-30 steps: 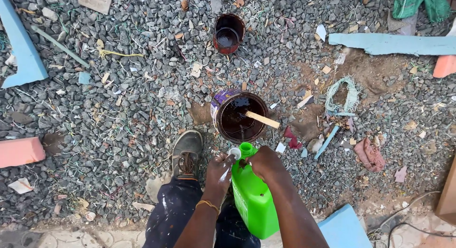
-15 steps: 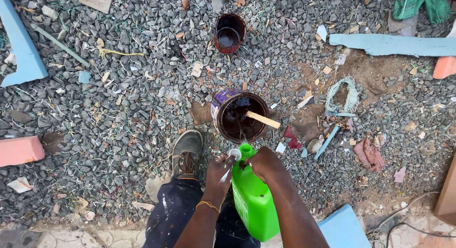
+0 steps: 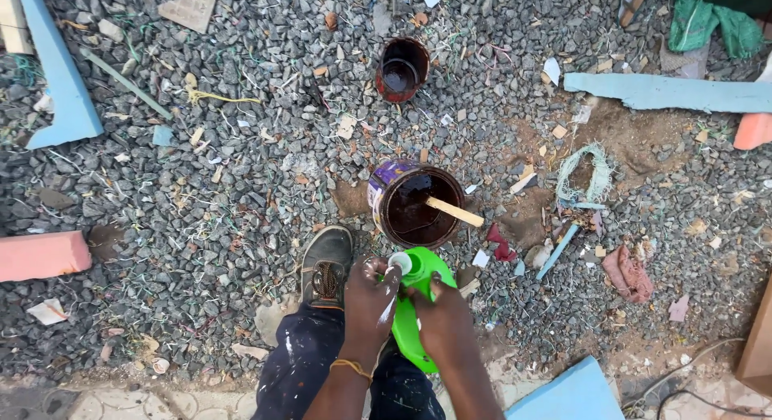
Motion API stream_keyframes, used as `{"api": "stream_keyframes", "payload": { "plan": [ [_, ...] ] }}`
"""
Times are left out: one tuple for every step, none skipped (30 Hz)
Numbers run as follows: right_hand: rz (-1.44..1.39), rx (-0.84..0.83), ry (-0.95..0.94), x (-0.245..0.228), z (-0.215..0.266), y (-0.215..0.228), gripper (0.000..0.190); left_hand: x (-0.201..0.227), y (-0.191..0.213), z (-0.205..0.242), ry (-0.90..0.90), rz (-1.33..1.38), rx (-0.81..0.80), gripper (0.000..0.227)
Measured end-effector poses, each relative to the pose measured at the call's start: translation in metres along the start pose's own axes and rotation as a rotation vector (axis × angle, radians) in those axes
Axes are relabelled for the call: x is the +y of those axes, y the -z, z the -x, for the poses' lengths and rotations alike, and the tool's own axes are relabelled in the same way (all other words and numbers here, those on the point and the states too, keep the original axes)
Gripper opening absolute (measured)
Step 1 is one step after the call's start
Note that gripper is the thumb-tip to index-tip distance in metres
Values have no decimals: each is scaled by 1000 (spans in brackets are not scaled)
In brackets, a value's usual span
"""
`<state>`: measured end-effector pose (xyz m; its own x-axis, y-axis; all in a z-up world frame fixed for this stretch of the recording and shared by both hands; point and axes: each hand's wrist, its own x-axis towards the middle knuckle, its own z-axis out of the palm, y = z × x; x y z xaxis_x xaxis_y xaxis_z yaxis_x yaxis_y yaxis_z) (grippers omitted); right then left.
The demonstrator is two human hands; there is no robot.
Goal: Stirring dark paint or stain in a bucket using a wooden stick and handling a green plastic jug on a gravel surface.
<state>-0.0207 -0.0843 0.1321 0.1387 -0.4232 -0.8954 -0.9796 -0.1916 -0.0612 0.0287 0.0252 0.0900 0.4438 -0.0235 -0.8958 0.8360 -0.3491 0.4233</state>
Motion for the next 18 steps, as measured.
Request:
{"api": "stream_keyframes", "payload": {
  "plan": [
    [-97,7,23,-11,12,-2,50,2,5,0,-44,-36,62,16],
    [-196,14,45,-22,24,-3,68,4,11,0,-88,-72,125,20],
    [-194,10,50,-35,32,-6,68,11,18,1,-89,-70,131,20],
    [-250,-4,32,-48,40,-8,65,18,26,2,-206,-150,185,18],
    [-306,-17,12,-60,48,-10,63,26,33,3,-321,-230,239,17],
    [-303,-20,15,-70,52,-14,63,32,42,2,-321,-228,244,17],
    [-353,-40,10,-78,56,-18,62,37,50,0,-346,-155,254,25],
    [-403,-61,6,-87,60,-22,61,42,58,-2,-371,-81,265,36],
    [-399,-60,10,-92,60,-29,61,50,64,-3,-372,-76,268,36],
    [-508,-75,50,-97,59,-36,63,58,70,-5,-461,-148,280,33],
    [-617,-93,89,-102,60,-45,65,65,79,-6,-547,-224,293,31],
    [-614,-97,92,-109,60,-53,65,73,86,-10,-546,-222,298,31],
    [-681,-122,100,-117,58,-62,67,81,92,-15,-474,-251,316,34],
    [-748,-148,107,-124,57,-70,69,89,99,-20,-401,-278,334,37],
    [-743,-152,108,-131,55,-76,69,93,105,-24,-398,-276,339,37],
    [-658,-139,133,-138,53,-82,59,97,112,-28,-478,-292,339,32],
    [-572,-130,160,-146,50,-88,49,101,120,-33,-558,-309,343,28],
    [-568,-136,162,-149,41,-98,49,100,124,-42,-555,-309,350,28]
  ]
}}
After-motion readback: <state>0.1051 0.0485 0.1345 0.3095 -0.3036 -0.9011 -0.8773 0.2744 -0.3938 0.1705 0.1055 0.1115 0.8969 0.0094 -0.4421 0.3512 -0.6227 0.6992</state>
